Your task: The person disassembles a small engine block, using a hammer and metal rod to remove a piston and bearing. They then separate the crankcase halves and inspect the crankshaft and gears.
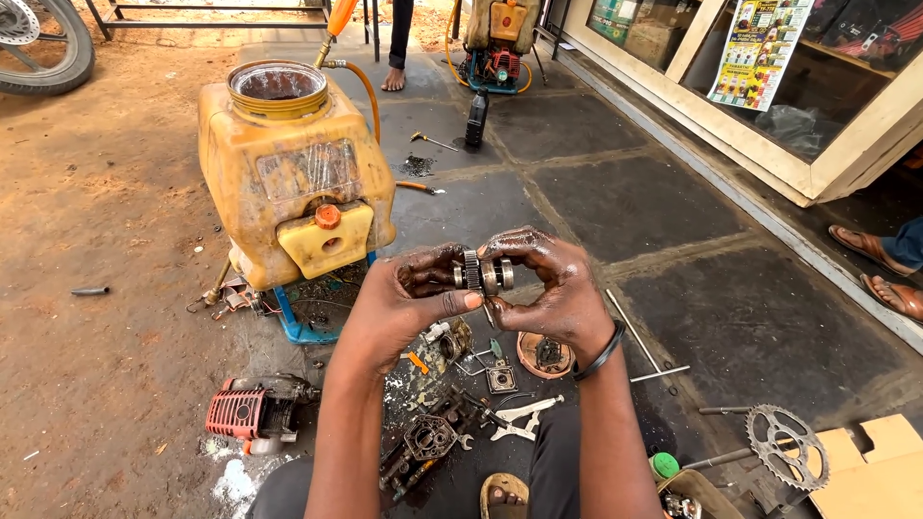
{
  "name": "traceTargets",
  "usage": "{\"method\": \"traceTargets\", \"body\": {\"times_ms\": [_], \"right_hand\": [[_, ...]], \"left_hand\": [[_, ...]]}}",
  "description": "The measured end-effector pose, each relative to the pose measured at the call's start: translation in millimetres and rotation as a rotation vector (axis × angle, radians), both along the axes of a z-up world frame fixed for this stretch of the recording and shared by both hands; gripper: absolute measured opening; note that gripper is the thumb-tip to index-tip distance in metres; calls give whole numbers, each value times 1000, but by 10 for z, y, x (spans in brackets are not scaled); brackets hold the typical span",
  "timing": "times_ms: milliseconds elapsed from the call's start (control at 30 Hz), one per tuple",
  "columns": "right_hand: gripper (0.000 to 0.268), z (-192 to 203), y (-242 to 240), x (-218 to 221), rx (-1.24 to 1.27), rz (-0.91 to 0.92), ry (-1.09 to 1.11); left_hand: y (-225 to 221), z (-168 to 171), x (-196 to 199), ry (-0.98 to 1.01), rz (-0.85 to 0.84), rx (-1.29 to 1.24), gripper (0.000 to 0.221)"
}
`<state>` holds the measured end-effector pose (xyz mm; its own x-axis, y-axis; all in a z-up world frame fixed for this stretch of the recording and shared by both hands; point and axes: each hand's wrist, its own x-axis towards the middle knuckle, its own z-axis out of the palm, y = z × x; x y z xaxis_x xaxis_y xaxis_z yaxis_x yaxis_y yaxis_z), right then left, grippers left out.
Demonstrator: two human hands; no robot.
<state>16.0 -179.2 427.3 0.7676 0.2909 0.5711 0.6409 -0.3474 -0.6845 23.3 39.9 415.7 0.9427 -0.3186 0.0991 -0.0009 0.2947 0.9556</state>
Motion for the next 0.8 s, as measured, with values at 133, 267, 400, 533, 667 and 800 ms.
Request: {"method": "traceTargets", "body": {"times_ms": [133,267,400,533,667,800], "right_hand": [[56,-24,-19,27,15,29,1],[53,-33,-6,31,48,52,15],[51,-25,0,26,101,89,34],[50,11,13,11,109,106,60],[50,40,10,-15,90,118,102],[52,24,21,-2,94,115,124]], "left_hand": [[0,6,7,10,-16,-4,53],[18,-21,26,7,-25,-29,51],[40,-11,19,12,-19,-33,52],[59,-17,16,11,1,18,51],[74,-37,17,15,-10,-1,53],[79,-45,21,27,0,27,52]]}}
